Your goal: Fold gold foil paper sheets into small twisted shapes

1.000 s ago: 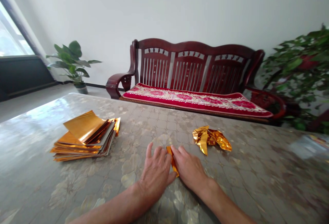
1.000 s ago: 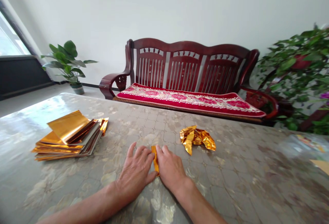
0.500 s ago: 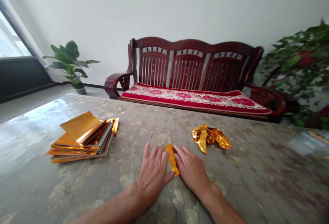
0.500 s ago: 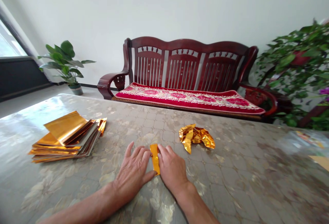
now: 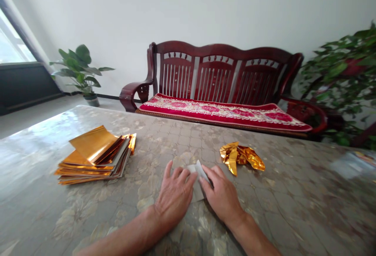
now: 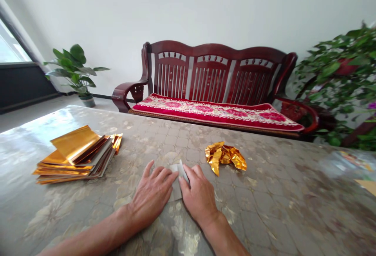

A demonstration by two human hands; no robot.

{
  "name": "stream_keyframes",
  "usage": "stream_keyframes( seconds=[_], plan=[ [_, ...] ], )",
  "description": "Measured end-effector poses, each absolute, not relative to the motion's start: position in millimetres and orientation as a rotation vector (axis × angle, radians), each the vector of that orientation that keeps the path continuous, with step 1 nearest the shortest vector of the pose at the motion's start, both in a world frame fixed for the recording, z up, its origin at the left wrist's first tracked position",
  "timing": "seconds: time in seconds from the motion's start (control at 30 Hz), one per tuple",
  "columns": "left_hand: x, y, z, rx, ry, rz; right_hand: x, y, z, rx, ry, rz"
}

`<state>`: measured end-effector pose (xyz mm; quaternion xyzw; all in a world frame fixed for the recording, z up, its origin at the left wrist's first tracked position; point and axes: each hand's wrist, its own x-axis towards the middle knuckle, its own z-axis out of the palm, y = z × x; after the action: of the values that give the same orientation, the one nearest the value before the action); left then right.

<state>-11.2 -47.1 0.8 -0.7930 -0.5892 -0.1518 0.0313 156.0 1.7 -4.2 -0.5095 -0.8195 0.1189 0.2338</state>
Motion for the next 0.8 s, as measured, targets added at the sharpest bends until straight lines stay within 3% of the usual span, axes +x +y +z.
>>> stream_keyframes(
  seconds=[0.43, 0.8],
  plan=[
    [-10.2, -42.5, 1.3, -2.441, -1.795, -0.434, 144.0, 2.3, -10.1, -1.449, -2.377, -0.066],
    [-6.9, -37.5, 9.3, -2.464, -1.835, -0.442, 143.1, 11.4, -7.8, -1.657, -2.269, 0.066]
  ],
)
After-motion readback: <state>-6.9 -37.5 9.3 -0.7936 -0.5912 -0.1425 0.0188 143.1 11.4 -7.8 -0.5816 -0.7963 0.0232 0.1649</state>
